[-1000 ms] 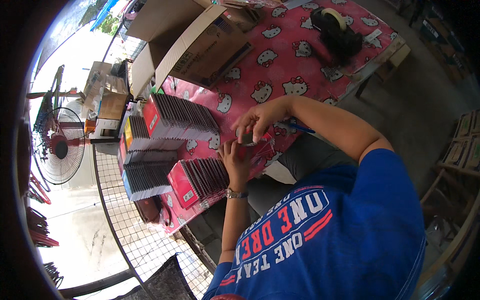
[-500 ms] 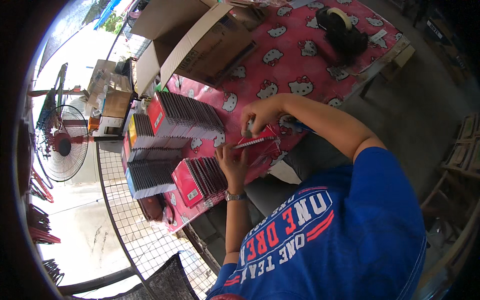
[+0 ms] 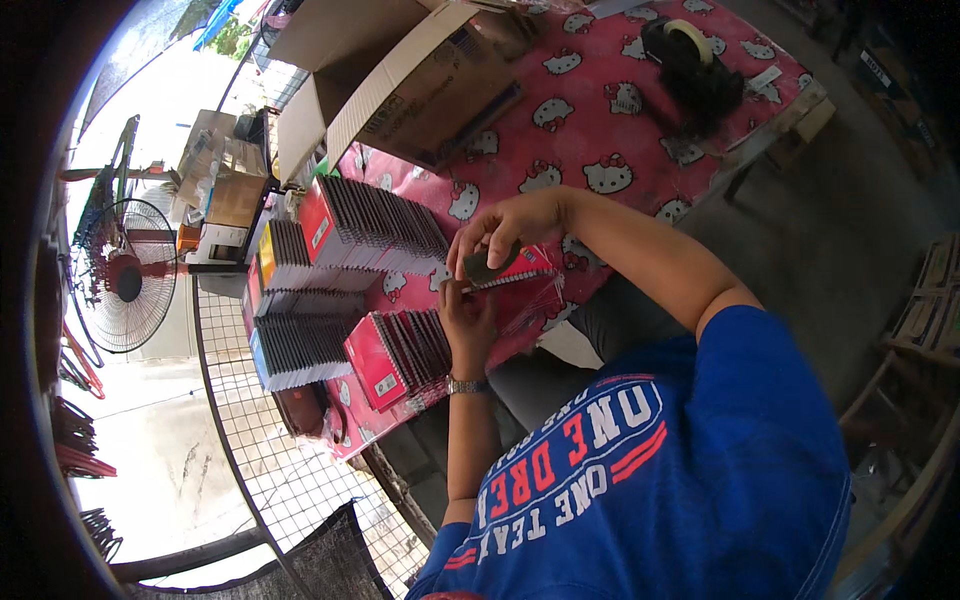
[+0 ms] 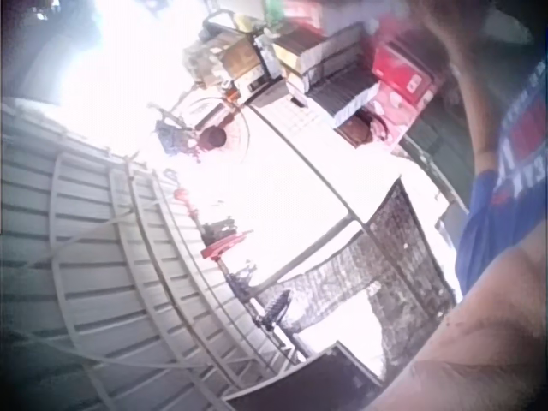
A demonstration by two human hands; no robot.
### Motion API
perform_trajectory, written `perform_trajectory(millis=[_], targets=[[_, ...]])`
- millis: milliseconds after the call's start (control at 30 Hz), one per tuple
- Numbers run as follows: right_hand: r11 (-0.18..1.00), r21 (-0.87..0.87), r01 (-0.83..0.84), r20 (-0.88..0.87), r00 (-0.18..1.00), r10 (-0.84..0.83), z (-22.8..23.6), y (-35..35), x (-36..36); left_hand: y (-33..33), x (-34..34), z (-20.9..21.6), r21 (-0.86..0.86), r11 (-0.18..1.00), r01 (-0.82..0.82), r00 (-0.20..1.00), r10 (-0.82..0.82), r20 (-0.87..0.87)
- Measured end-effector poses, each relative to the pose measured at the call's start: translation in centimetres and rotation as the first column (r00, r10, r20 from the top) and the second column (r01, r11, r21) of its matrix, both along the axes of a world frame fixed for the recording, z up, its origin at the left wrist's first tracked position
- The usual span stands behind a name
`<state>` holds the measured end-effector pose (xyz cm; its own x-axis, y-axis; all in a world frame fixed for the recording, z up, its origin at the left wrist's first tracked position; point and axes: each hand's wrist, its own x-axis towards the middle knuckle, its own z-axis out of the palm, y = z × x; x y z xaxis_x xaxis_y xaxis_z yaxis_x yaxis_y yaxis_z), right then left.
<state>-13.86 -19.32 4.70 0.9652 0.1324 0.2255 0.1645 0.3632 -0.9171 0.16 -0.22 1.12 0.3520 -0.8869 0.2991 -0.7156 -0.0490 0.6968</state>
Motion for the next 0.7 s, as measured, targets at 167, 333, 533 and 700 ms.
perform_trajectory(millis=[167, 333, 533, 700], targets=[[0.952, -0.304, -0.044, -0.237, 0.971, -0.031, -0.2, -0.2, 1.0, -0.1, 0.1, 0.4, -0.013, 1.0, 0.015, 0.994, -0.014, 0.107], [0.432, -0.883, 0.181, -0.104, 0.824, -0.557, -3.3, -2.1, 0.7, -0.3, 0.0, 0.7, -0.003, 1.0, 0.012, 0.999, -0.012, -0.034], [-0.11, -0.978, 0.177, 0.194, 0.583, -0.789, -10.4, -5.7, -8.1, -0.2, 0.5, -0.5, -0.016, 0.997, -0.081, 0.968, 0.075, -0.239], [-0.295, -0.924, 0.241, 0.378, 0.481, -0.791, -10.9, 4.5, -13.6, 0.3, -0.1, -1.2, -0.013, 0.99, -0.142, 0.818, 0.11, -0.565]])
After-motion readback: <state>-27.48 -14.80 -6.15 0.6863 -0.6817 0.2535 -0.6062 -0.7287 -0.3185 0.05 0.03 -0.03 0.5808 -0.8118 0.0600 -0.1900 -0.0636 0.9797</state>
